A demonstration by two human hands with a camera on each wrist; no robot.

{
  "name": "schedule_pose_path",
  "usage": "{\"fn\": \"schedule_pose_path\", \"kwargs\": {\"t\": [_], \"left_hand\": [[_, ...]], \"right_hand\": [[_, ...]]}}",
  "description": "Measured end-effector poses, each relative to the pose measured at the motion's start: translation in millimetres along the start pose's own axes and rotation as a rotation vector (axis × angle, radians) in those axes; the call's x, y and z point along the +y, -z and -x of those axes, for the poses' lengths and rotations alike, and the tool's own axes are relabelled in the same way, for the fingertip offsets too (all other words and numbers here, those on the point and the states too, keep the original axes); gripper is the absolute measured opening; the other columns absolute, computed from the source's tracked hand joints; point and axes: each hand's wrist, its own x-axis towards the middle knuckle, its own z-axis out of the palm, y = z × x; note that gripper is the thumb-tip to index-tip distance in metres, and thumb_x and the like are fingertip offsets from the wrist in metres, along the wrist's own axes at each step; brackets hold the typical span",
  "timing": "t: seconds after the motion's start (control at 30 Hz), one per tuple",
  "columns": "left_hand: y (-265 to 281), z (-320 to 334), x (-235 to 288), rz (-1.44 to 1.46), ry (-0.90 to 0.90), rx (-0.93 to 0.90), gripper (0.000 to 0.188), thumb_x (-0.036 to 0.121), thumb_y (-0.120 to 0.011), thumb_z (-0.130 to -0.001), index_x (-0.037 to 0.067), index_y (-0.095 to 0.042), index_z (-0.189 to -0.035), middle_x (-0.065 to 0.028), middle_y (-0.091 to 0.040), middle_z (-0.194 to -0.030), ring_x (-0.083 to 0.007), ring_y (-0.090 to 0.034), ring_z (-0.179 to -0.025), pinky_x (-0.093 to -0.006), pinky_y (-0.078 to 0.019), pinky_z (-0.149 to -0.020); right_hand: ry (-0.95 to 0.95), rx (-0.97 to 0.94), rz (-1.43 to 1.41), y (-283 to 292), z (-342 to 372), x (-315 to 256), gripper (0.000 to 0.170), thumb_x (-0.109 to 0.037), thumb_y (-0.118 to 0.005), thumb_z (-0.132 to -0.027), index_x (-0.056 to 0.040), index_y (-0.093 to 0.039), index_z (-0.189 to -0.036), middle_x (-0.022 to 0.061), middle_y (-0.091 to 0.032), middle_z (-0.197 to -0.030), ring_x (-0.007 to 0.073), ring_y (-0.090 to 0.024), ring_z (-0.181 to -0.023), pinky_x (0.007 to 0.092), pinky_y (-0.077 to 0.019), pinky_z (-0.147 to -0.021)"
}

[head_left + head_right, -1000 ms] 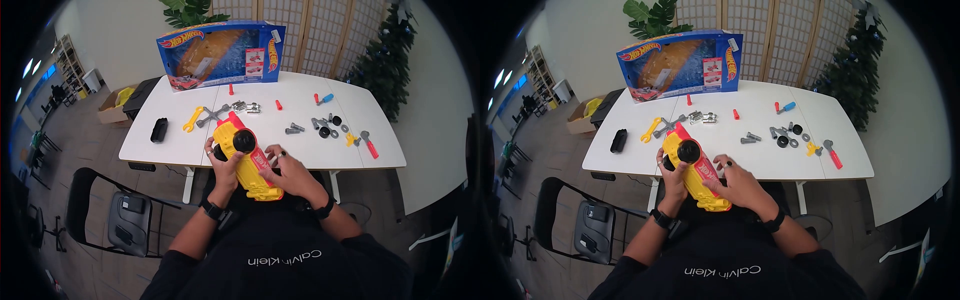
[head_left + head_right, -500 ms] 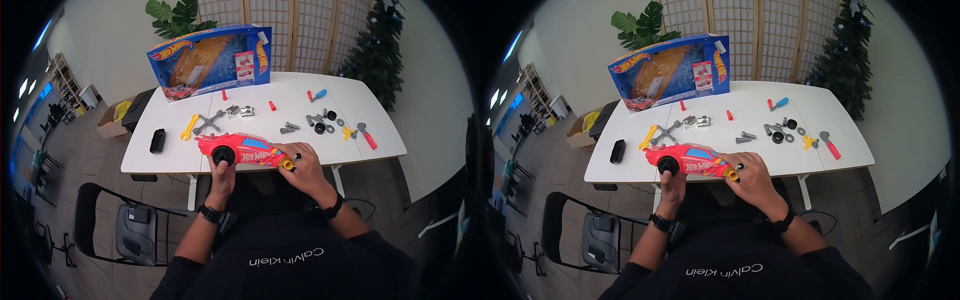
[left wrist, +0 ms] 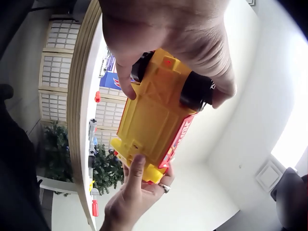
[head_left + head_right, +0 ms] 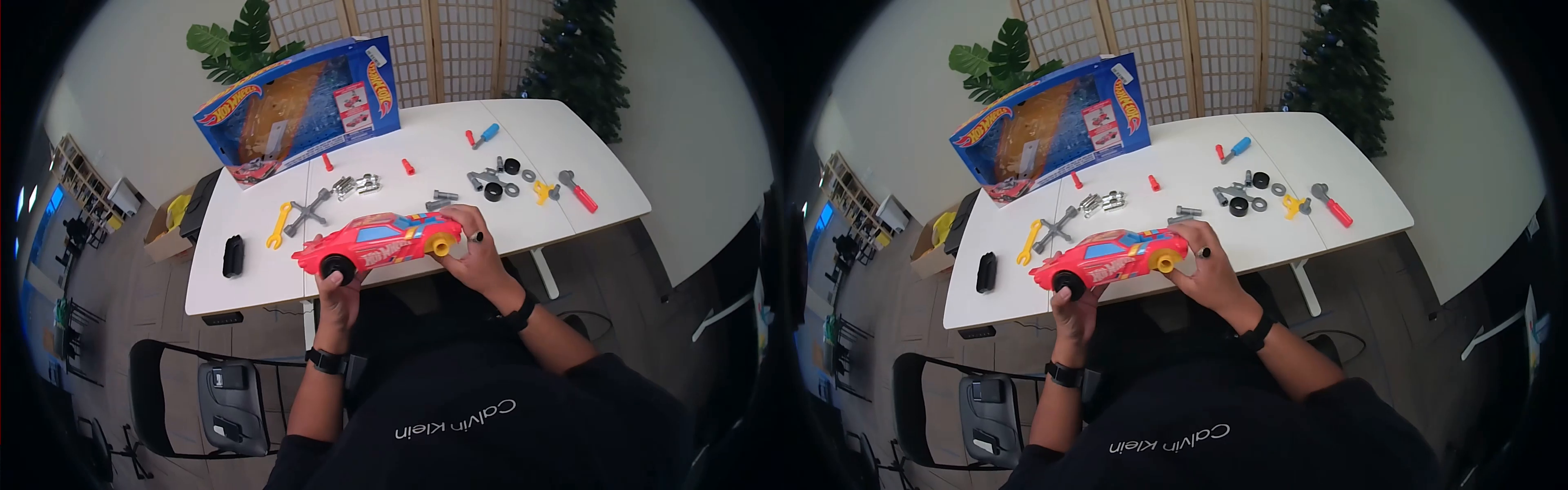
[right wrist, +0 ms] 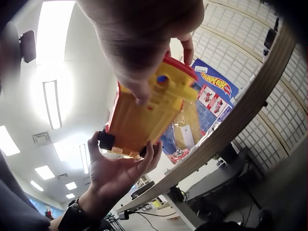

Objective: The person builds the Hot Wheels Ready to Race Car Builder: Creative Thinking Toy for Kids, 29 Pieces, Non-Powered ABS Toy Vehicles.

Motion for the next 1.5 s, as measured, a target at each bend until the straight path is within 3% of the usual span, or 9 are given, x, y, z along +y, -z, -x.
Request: {"fn": "schedule_pose_path", "kwargs": {"t": [0.23,0.43,0.63,0.73,0.8,1.0,1.1,1.23,1.5], "left_hand": [[14,-8,-3,-0.350,-0.259,-0.065,0.095,0.059,-0.082,-0.085,0.007,-0.038,-0.152,-0.0121,-0.052,-0.148,-0.0295,-0.050,-0.143,-0.0562,-0.0421,-0.119],[-26,-5,22,-0.502,-0.187,0.213,0.083,0.017,-0.094,-0.080,0.001,-0.039,-0.141,-0.0168,-0.056,-0.141,-0.0286,-0.052,-0.140,-0.0529,-0.0372,-0.121],[-28,-11,45,-0.953,-0.277,0.302,0.133,0.017,-0.100,-0.072,0.004,-0.008,-0.166,-0.0241,-0.046,-0.151,-0.0325,-0.046,-0.143,-0.0498,-0.0343,-0.121],[-86,-4,81,-1.366,-0.601,0.098,0.129,0.023,-0.102,-0.066,0.003,-0.021,-0.164,-0.0229,-0.047,-0.152,-0.0344,-0.044,-0.145,-0.0477,-0.0334,-0.121],[-128,-7,98,-1.743,-0.748,-0.375,0.124,0.027,-0.104,-0.059,-0.003,-0.035,-0.157,-0.0210,-0.047,-0.152,-0.0360,-0.047,-0.141,-0.0449,-0.0347,-0.122],[-149,-74,45,-1.837,-0.387,-0.910,0.097,0.055,-0.096,-0.063,0.001,-0.060,-0.135,-0.0219,-0.071,-0.119,-0.0399,-0.068,-0.114,-0.0481,-0.0529,-0.098],[-160,-80,21,-1.990,-0.074,-0.782,0.092,0.072,-0.087,-0.068,0.003,-0.064,-0.124,-0.0205,-0.075,-0.101,-0.0360,-0.075,-0.095,-0.0458,-0.0596,-0.077],[-158,-78,13,-2.054,-0.071,-0.808,0.091,0.077,-0.082,-0.070,0.004,-0.065,-0.120,-0.0192,-0.075,-0.097,-0.0358,-0.075,-0.091,-0.0465,-0.0597,-0.074],[-156,-63,3,-2.098,-0.402,-0.798,0.080,0.062,-0.088,-0.070,0.005,-0.066,-0.122,-0.0129,-0.071,-0.101,-0.0326,-0.072,-0.099,-0.0429,-0.0588,-0.081]], "right_hand": [[-0.109,-0.111,-0.248,-8,13,27,0.049,-0.010,-0.076,-0.095,-0.0059,-0.047,-0.135,0.0158,-0.058,-0.135,0.0338,-0.062,-0.126,0.0422,-0.0489,-0.107],[-0.268,-0.124,-0.273,-16,10,6,0.051,-0.027,-0.077,-0.098,-0.0042,-0.047,-0.131,0.0192,-0.062,-0.124,0.0397,-0.067,-0.114,0.0429,-0.0536,-0.096],[-0.294,-0.135,-0.247,-9,10,9,0.051,-0.033,-0.073,-0.100,-0.0028,-0.048,-0.134,0.0217,-0.062,-0.125,0.0428,-0.064,-0.119,0.0451,-0.0533,-0.098],[-0.310,-0.127,-0.212,-8,10,11,0.058,-0.040,-0.071,-0.101,-0.0023,-0.047,-0.137,0.0248,-0.065,-0.122,0.0458,-0.066,-0.115,0.0477,-0.0541,-0.095],[-0.352,-0.131,-0.217,-6,13,12,0.060,-0.042,-0.070,-0.101,-0.0022,-0.046,-0.138,0.0261,-0.067,-0.120,0.0465,-0.067,-0.112,0.0487,-0.0544,-0.093],[-0.473,-0.309,-0.208,19,1,33,0.078,-0.048,-0.068,-0.101,0.0113,-0.041,-0.143,0.0354,-0.068,-0.104,0.0463,-0.070,-0.102,0.0459,-0.0550,-0.086],[-0.414,-0.350,-0.044,25,5,58,0.083,-0.051,-0.070,-0.099,0.0156,-0.044,-0.142,0.0342,-0.069,-0.101,0.0447,-0.070,-0.097,0.0446,-0.0550,-0.084],[-0.242,-0.519,-0.084,81,-25,114,0.035,-0.029,-0.082,-0.090,0.0008,-0.070,-0.103,0.0170,-0.073,-0.095,0.0340,-0.070,-0.091,0.0383,-0.0558,-0.085],[-0.311,-0.481,0.740,91,-42,161,0.038,-0.033,-0.087,-0.080,-0.0050,-0.077,-0.104,0.0120,-0.072,-0.112,0.0335,-0.063,-0.116,0.0445,-0.0541,-0.097]]}}
